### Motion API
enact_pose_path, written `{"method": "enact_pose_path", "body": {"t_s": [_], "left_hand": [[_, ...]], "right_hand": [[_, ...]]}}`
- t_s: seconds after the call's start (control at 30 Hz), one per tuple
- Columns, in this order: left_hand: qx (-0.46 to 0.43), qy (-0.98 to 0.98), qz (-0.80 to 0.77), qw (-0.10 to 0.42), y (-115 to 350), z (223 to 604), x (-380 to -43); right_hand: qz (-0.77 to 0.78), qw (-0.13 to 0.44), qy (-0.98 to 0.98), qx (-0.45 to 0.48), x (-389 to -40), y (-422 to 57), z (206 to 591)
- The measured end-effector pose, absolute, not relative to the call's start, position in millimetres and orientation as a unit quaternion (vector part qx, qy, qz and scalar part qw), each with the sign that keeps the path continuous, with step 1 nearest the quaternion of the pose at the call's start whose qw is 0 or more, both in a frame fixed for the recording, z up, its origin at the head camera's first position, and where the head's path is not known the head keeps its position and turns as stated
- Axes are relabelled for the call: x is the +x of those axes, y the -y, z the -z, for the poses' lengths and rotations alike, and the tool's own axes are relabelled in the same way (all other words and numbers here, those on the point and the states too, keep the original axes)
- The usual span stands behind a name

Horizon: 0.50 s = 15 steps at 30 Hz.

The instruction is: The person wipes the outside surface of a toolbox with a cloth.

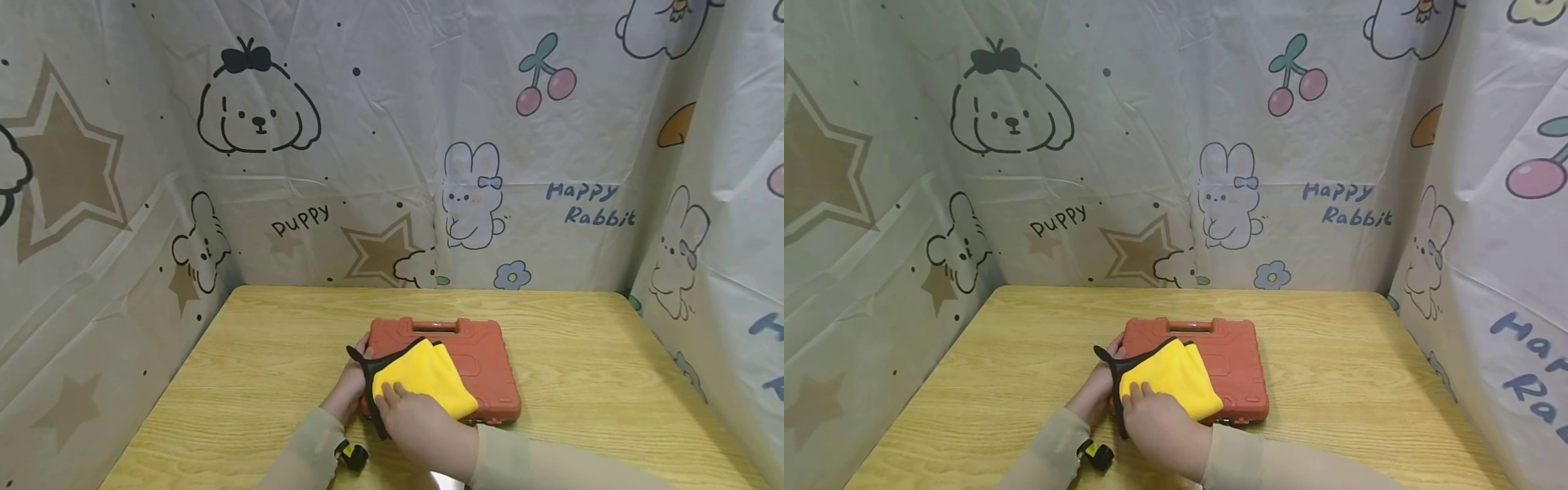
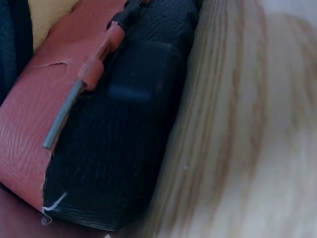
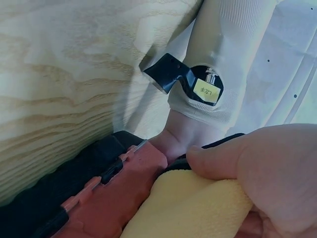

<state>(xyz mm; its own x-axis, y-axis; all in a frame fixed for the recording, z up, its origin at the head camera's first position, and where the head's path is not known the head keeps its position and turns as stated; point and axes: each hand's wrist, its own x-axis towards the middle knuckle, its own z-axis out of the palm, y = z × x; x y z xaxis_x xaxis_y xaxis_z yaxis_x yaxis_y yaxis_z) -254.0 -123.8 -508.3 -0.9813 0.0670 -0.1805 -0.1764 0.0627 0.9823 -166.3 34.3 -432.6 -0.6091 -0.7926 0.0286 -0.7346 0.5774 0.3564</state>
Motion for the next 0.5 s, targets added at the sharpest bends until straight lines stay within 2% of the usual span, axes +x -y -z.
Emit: {"method": "enact_pose_path", "body": {"t_s": [0.13, 0.27, 0.37, 0.5], "left_hand": [[-0.040, -0.723, -0.684, 0.090, 124.0, 507.2, -255.1], [-0.046, -0.724, -0.682, 0.088, 123.4, 506.7, -256.1], [-0.054, -0.734, -0.673, 0.076, 122.2, 507.3, -257.0], [-0.066, -0.754, -0.651, 0.048, 120.6, 508.9, -257.8]], "right_hand": [[0.163, 0.097, 0.879, 0.438, -167.0, -35.5, 431.7], [0.136, 0.058, 0.891, 0.429, -173.3, -36.4, 429.8], [0.115, 0.027, 0.903, 0.414, -180.3, -36.5, 429.5], [0.112, 0.022, 0.910, 0.398, -190.5, -35.7, 429.7]]}}
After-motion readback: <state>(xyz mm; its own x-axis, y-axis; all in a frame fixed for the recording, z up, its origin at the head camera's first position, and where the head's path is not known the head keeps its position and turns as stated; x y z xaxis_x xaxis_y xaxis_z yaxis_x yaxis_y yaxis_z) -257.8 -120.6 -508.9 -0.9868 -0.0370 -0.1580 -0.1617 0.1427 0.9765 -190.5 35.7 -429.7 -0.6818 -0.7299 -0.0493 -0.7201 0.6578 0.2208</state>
